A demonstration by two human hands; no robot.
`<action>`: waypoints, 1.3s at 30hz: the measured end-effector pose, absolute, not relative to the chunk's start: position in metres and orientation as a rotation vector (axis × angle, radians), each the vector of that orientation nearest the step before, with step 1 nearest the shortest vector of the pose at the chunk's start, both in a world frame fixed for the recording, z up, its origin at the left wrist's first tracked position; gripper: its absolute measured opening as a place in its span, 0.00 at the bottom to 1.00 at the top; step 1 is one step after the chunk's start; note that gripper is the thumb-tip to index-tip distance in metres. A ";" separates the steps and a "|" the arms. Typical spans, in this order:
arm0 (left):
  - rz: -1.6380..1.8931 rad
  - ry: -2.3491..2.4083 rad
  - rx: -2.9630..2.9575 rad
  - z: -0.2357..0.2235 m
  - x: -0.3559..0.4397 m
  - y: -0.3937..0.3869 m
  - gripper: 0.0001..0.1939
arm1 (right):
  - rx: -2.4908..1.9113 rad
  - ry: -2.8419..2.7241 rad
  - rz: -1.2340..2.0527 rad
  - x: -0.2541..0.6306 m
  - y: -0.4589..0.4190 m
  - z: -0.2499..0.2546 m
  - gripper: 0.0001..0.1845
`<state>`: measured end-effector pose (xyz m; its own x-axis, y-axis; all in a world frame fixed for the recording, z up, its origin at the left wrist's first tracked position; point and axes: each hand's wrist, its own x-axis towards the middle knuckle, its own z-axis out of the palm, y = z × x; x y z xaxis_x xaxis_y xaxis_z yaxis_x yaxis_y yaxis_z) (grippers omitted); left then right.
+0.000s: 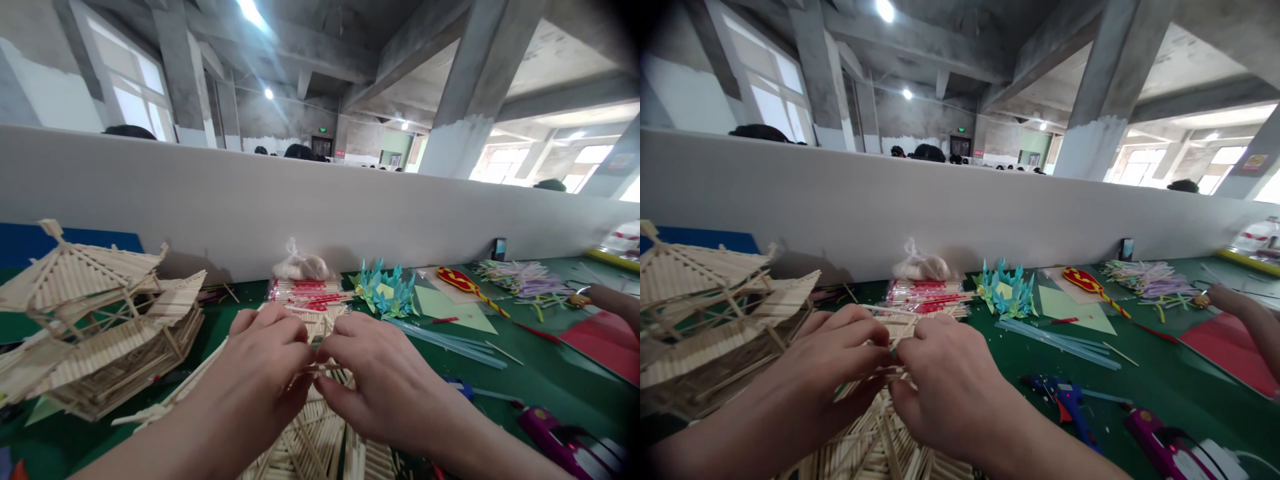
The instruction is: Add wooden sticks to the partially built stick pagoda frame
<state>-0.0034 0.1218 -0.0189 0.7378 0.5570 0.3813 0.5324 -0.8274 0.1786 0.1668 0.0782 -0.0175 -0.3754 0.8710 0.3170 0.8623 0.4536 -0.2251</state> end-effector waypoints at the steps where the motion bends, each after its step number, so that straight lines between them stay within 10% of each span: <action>1: 0.672 0.895 2.856 -0.019 -0.005 0.121 0.08 | -1.460 -2.317 0.033 0.166 0.079 -0.018 0.05; 11: 1.163 0.904 2.923 -0.032 -0.032 0.101 0.11 | -1.383 -2.266 0.080 0.166 0.079 -0.023 0.08; 39: 1.154 0.957 2.819 -0.039 -0.029 0.096 0.12 | -1.393 -2.260 0.071 0.164 0.080 -0.023 0.11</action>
